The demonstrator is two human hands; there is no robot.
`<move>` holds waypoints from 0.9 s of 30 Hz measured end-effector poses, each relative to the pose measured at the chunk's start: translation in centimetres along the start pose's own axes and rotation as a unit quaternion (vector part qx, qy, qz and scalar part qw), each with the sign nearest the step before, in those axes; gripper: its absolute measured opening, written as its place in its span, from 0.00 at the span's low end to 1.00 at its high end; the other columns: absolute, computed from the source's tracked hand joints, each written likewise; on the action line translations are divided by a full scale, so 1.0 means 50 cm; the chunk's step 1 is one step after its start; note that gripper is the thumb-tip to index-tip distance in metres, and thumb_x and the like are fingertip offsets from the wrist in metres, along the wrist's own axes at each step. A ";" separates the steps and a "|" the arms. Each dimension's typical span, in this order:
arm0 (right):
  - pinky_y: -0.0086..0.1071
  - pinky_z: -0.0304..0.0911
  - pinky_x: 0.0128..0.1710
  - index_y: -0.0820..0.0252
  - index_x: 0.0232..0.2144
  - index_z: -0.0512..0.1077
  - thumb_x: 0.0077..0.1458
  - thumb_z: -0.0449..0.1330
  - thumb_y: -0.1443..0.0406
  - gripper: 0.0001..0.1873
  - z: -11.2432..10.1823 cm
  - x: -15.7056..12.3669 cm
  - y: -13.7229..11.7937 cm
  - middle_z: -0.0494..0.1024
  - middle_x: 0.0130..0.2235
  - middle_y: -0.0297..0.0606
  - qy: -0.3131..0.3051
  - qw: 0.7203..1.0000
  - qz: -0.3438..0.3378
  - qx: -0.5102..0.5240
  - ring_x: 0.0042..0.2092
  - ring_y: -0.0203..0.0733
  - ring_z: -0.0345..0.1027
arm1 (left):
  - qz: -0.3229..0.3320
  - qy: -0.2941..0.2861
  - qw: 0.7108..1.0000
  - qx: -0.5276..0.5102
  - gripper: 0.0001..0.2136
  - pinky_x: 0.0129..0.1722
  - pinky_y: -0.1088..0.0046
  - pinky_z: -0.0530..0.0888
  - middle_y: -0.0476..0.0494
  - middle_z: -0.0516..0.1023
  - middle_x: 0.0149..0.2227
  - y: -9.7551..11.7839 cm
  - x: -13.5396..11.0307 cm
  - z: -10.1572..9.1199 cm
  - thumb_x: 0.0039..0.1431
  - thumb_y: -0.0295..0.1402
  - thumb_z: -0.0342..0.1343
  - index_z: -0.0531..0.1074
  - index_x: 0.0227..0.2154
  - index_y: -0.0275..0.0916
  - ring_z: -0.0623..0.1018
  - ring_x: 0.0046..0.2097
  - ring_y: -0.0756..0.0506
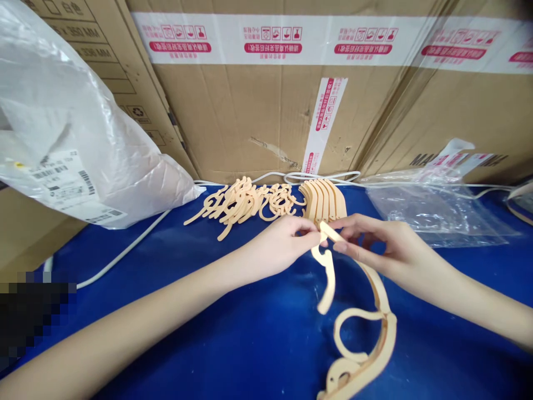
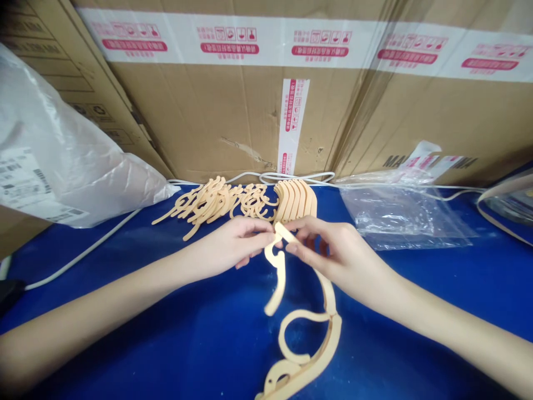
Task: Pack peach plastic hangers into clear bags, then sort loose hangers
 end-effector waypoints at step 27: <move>0.30 0.48 0.18 0.58 0.36 0.69 0.53 0.56 0.60 0.10 -0.041 0.066 0.037 0.67 0.21 0.29 0.098 0.911 0.166 0.364 0.21 0.33 0.52 | -0.057 0.273 0.879 0.387 0.14 0.34 0.70 0.60 0.41 0.78 0.34 -0.047 0.013 -0.323 0.64 0.41 0.46 0.71 0.29 0.39 0.73 0.37 0.43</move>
Point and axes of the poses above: each hand's wrist, its own x-axis towards the middle knuckle, its own z-axis out of the palm, y = z × x, the point moved 6 cm from there along x, towards the middle knuckle
